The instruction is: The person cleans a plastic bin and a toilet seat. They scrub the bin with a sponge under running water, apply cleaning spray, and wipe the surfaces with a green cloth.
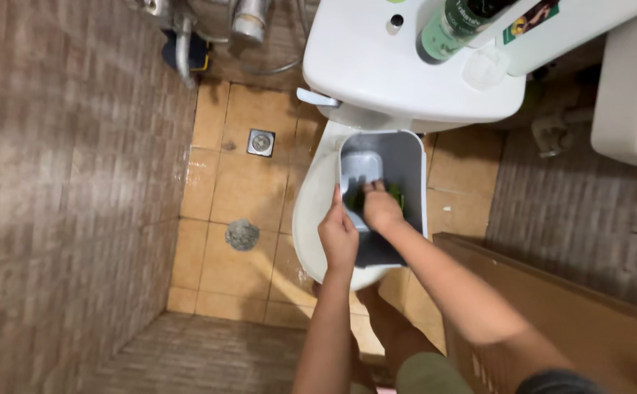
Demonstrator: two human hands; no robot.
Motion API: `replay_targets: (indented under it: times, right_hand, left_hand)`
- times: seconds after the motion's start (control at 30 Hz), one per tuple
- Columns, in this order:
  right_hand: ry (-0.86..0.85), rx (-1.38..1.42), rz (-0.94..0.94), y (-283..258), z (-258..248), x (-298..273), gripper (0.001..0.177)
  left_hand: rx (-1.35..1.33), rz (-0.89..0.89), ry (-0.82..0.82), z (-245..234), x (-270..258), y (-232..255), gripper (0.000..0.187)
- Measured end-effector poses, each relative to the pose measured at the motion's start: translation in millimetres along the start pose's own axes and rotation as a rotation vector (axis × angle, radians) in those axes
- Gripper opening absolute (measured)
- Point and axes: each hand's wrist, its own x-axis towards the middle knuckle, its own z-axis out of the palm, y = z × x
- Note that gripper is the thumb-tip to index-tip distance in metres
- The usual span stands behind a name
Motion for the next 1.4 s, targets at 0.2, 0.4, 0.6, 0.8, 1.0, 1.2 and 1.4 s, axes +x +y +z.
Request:
replay_targets:
  times: [0.2,0.4,0.6,0.8,1.0,1.2,1.4]
  right_hand:
    - [-0.127,0.008,0.172,-1,28,48,0.07]
    - [0.123,0.076,0.205,42,98,98,0.077]
    - [0.557,1.112,0.576,20,152,175,0.044]
    - [0.159,1.696,0.268,2,125,156,0.033]
    - [0.517,1.992,0.261,-9,25,81,0.015]
    - [0.419,0.482,0.529,7,79,147,0.024]
    - [0.045,-0.692,0.15,51,113,144,0.037]
  left_hand:
    - [0.039,-0.172,-0.068,0,-3,14,0.063]
    - [0.007,-0.213,-0.094,2,-2,21,0.058]
    - [-0.003,-0.151,-0.136,-3,1,16,0.057]
    - [0.026,-0.214,-0.117,1,1,20,0.062]
    - [0.042,-0.188,-0.112,1,4,18,0.069]
    - [0.054,-0.212,-0.212,3,-3,12,0.074]
    - [0.027,-0.111,-0.128,11,-5,16,0.065]
